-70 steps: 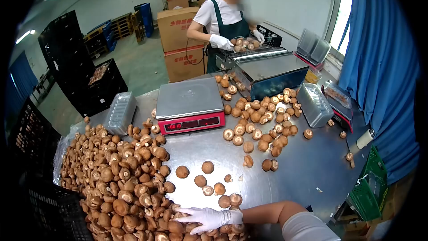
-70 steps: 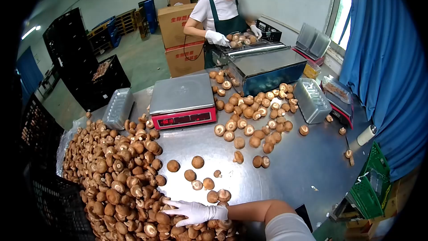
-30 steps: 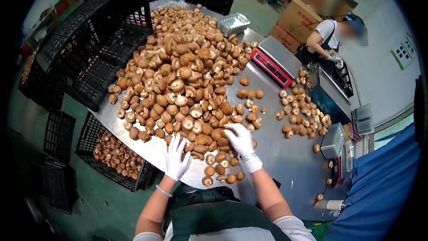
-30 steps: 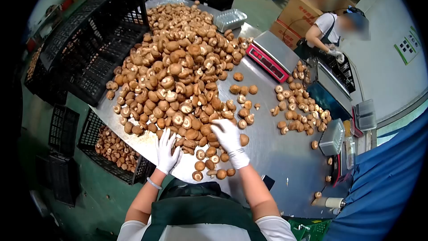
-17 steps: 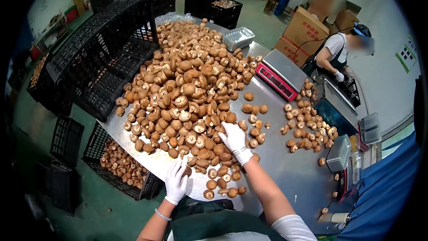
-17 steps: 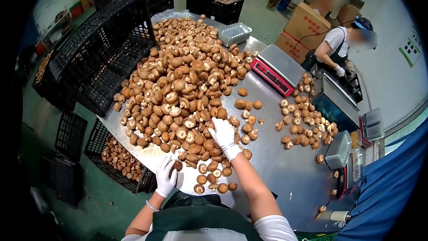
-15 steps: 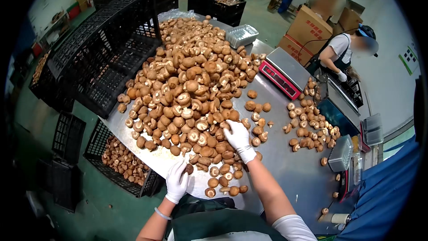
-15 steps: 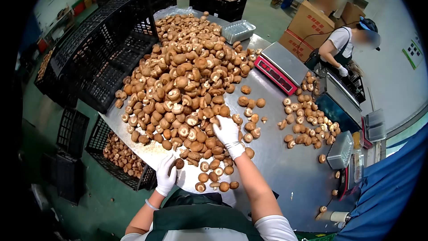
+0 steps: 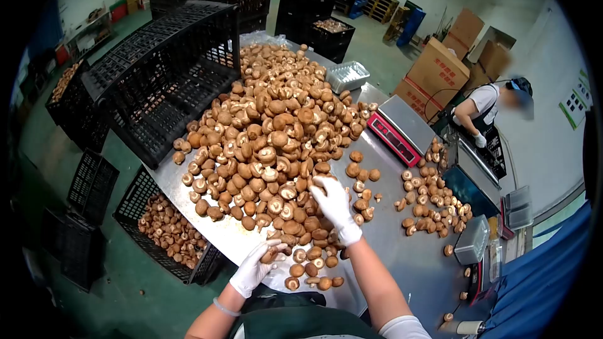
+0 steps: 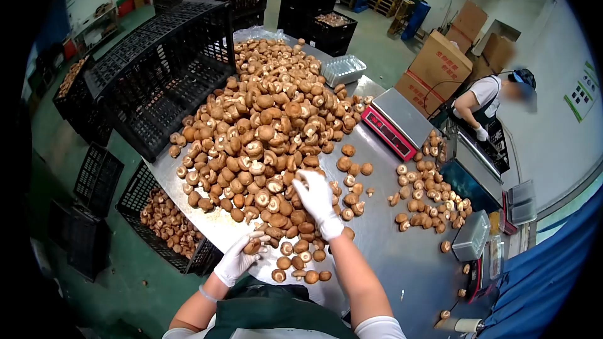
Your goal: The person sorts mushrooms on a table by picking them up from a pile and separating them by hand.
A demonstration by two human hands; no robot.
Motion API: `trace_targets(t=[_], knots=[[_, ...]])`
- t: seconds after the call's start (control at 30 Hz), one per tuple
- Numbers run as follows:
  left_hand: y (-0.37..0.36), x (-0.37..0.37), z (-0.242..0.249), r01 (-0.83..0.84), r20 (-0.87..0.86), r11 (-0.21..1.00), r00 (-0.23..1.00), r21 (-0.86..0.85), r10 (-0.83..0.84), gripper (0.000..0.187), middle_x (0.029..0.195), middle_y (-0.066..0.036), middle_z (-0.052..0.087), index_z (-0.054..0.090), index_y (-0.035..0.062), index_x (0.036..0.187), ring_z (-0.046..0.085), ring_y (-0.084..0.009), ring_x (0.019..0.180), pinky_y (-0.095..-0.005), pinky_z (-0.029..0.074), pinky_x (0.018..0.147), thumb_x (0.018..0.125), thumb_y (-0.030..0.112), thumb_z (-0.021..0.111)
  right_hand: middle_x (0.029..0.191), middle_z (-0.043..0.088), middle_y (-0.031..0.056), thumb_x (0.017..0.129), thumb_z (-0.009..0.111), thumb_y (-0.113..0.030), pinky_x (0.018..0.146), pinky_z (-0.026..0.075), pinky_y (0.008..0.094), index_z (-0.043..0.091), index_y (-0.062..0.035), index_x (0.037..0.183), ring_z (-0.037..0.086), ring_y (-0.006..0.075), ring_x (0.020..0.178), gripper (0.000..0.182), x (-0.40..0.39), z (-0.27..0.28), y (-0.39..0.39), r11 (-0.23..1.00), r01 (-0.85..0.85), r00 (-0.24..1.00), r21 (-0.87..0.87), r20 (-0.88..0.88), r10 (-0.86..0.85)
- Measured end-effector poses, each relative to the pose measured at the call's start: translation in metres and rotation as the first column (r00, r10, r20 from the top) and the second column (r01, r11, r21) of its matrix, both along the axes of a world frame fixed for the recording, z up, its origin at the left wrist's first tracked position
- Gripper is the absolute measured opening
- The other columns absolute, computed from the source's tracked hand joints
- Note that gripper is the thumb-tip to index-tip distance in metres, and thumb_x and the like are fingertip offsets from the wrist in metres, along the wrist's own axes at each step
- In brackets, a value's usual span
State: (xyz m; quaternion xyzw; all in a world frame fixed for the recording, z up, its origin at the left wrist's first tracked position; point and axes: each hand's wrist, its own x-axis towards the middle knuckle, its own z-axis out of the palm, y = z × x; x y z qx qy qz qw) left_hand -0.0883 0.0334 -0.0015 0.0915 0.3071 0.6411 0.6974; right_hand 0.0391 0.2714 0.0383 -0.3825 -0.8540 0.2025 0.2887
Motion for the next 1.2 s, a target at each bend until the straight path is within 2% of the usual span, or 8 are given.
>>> trace_targets(t=[0.13, 0.23, 0.43, 0.67, 0.8, 0.97, 1.07, 1.2], knots=[[-0.013, -0.006, -0.005, -0.002, 0.037, 0.998, 0.999, -0.061, 0.004, 0.036, 0.121, -0.014, 0.057, 0.054, -0.0009, 0.115, 0.058, -0.0201, 0.106, -0.0273, 0.051, 0.08, 0.099, 0.028, 0.039, 0.095, 0.062, 0.0098, 0.074, 0.07, -0.037, 0.096, 0.035, 0.0544, 0.058, -0.0153, 0.107, 0.058, 0.0267, 0.096, 0.042, -0.015, -0.038, 0.051, 0.966, 0.132, 0.812, 0.222, 0.535, -0.234], [-0.018, -0.011, -0.017, 0.0, 0.081, 0.996, 0.997, -0.09, 0.007, 0.035, 0.121, -0.017, 0.056, 0.055, -0.0028, 0.112, 0.059, -0.0217, 0.106, -0.0279, 0.053, 0.079, 0.098, 0.026, 0.041, 0.099, 0.059, 0.0091, 0.071, 0.073, -0.036, 0.097, 0.033, 0.0584, 0.055, -0.0159, 0.11, 0.056, 0.027, 0.098, 0.047, -0.018, -0.052, 0.053, 0.948, 0.099, 0.79, 0.303, 0.555, -0.26], [-0.012, -0.013, -0.005, 0.01, 0.018, 0.996, 1.0, -0.083, -0.008, 0.03, 0.119, -0.018, 0.058, 0.053, -0.0033, 0.115, 0.06, -0.0227, 0.105, -0.03, 0.053, 0.082, 0.096, 0.019, 0.046, 0.101, 0.051, 0.0127, 0.07, 0.064, -0.007, 0.077, 0.05, 0.0376, 0.055, -0.0105, 0.109, 0.056, 0.0326, 0.093, 0.04, -0.013, -0.02, 0.022, 0.987, 0.033, 0.994, 0.159, 0.101, -0.049], [0.004, -0.014, -0.007, 0.0, -0.172, 0.993, 0.985, -0.116, -0.02, 0.034, 0.112, -0.015, 0.062, 0.052, -0.0013, 0.121, 0.059, -0.0201, 0.104, -0.0301, 0.047, 0.09, 0.097, 0.02, 0.042, 0.111, 0.051, 0.0085, 0.072, 0.073, -0.024, 0.075, 0.05, 0.039, 0.056, -0.0148, 0.113, 0.058, 0.0272, 0.093, 0.045, -0.054, -0.054, -0.003, 0.989, -0.141, 0.914, 0.033, 0.389, 0.117], [-0.002, -0.022, -0.001, 0.045, -0.157, 0.994, 0.986, -0.102, -0.061, 0.043, 0.116, -0.017, 0.061, 0.049, -0.0019, 0.124, 0.059, -0.0211, 0.105, -0.0314, 0.046, 0.092, 0.099, 0.031, 0.039, 0.104, 0.055, 0.0092, 0.073, 0.071, -0.022, 0.071, 0.051, 0.0386, 0.057, -0.0155, 0.11, 0.06, 0.0285, 0.091, 0.041, -0.044, -0.046, -0.006, 0.984, -0.158, 0.974, 0.086, 0.175, 0.141], [-0.013, -0.02, -0.01, 0.06, -0.17, 0.998, 0.984, 0.028, -0.055, 0.062, 0.125, -0.016, 0.055, 0.04, 0.0022, 0.134, 0.058, -0.0226, 0.107, -0.0322, 0.047, 0.091, 0.097, 0.052, 0.031, 0.101, 0.06, 0.0126, 0.074, 0.071, -0.017, 0.086, 0.047, 0.0333, 0.059, -0.008, 0.11, 0.06, 0.0275, 0.096, 0.039, -0.028, 0.014, -0.07, 0.901, -0.332, 0.943, -0.279, -0.061, 0.328], [-0.016, -0.011, -0.022, -0.011, 0.16, 0.999, 0.987, 0.052, 0.002, 0.066, 0.129, -0.009, 0.05, 0.038, 0.0147, 0.138, 0.054, -0.0212, 0.113, -0.0331, 0.047, 0.088, 0.093, 0.062, 0.028, 0.115, 0.056, 0.0136, 0.077, 0.071, -0.026, 0.089, 0.046, 0.0369, 0.055, -0.0092, 0.118, 0.057, 0.0298, 0.105, 0.047, -0.03, 0.009, -0.115, 0.792, -0.525, 0.828, -0.313, 0.027, 0.56], [-0.026, -0.016, -0.038, -0.19, 0.316, 0.977, 0.925, -0.097, 0.211, 0.057, 0.127, -0.011, 0.052, 0.041, 0.01, 0.135, 0.054, -0.0245, 0.114, -0.0384, 0.046, 0.093, 0.095, 0.051, 0.04, 0.128, 0.049, 0.0152, 0.079, 0.068, -0.03, 0.092, 0.044, 0.038, 0.05, -0.0081, 0.127, 0.052, 0.0336, 0.112, 0.055, -0.033, 0.02, -0.146, 0.784, -0.595, 0.768, -0.176, 0.163, 0.619]])
